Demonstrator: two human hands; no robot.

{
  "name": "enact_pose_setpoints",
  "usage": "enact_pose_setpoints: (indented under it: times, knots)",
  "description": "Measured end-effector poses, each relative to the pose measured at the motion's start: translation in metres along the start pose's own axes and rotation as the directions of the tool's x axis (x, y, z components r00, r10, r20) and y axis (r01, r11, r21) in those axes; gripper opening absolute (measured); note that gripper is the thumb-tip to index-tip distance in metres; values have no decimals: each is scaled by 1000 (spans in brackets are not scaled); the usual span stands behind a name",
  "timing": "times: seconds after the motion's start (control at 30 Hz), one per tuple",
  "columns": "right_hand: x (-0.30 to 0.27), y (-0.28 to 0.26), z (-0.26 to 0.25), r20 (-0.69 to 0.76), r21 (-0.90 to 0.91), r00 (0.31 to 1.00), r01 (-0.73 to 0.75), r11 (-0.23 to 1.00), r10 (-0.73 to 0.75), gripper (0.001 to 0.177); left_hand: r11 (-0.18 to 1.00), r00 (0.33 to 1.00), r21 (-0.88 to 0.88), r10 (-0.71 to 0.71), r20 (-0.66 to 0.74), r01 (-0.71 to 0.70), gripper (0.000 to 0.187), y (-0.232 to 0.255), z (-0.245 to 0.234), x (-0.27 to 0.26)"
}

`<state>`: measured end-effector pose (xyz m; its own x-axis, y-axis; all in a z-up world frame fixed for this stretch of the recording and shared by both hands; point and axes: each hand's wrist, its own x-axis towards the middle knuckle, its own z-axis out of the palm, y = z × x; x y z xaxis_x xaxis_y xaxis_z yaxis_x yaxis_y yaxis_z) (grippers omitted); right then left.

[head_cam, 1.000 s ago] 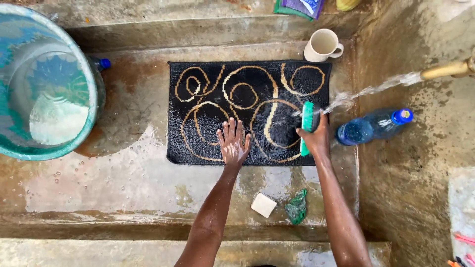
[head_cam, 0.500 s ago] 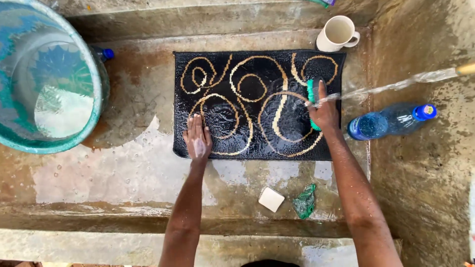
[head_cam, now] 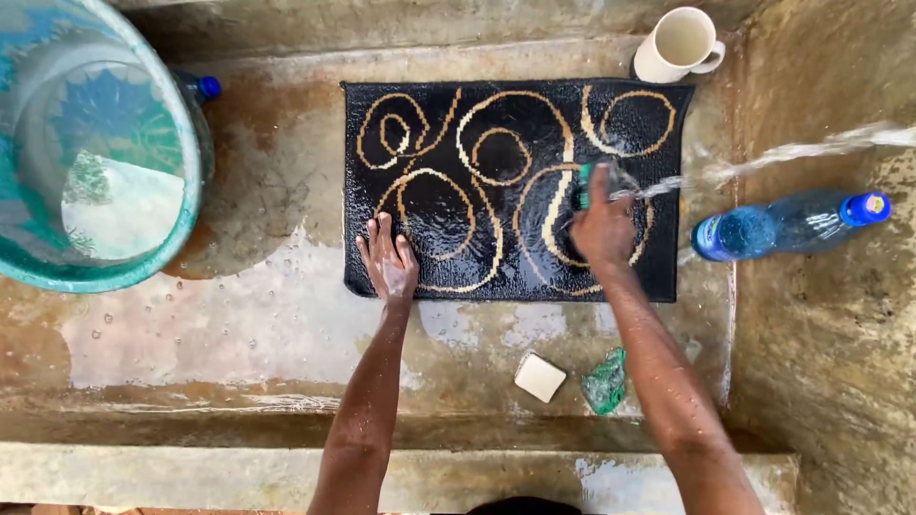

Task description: Scrubbing and rinsing a patterned mat using a brush and soap in an outdoor wash basin.

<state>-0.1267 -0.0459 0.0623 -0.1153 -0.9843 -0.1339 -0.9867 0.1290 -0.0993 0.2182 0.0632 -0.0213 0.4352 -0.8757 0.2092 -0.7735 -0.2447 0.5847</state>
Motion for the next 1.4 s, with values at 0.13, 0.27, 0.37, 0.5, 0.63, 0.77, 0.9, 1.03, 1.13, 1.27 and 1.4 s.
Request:
enact_pose_setpoints:
  times: [0.13,0.27,0.37,0.5,0.63,0.77,0.9,1.03,1.13,1.27,1.4]
  knots:
    - [-75,-93,-5,215,60,950,219,974,-226,91,1000,999,-31,2,-37,-3,46,-1,-2,2]
    - [-152,-135,3,385,529,672,401,748,-633,89,968,997,-250,-42,-60,26,44,-2,-9,4]
    - [-149,-134,-2,439,614,683,246,750,-584,87,906,994,-420,-88,-67,52,44,6,-25,5]
    - [-89,-63,4,253,788,853,92,609,-456,83,868,993,-490,-110,-49,72,44,-8,-20,-2]
    - [-14,35,36,0,703,996,63,709,-89,70,924,995,-383,-24,-92,-14,40,-14,-4,1]
    - [25,111,147,-243,281,969,122,952,-52,54,973,995,-228,11,-99,-34,39,-3,-8,-3]
    - [-61,-51,15,315,593,932,-342,729,181,68,979,994,-203,12,-108,-34,38,-2,-6,-1]
    - [-126,-105,37,350,598,854,112,794,-384,75,975,994,-217,26,-104,-48,38,-3,-10,-5]
    - [-141,-102,73,529,642,575,210,737,-625,64,969,992,-236,42,-117,-68,38,-4,-9,-4]
    - [-124,-84,36,562,666,651,10,746,-510,68,972,996,-225,44,-84,-62,40,-7,-9,-1]
    - [-96,-27,26,387,728,850,-44,684,-358,75,994,995,-57,95,-5,-95,44,4,-6,1]
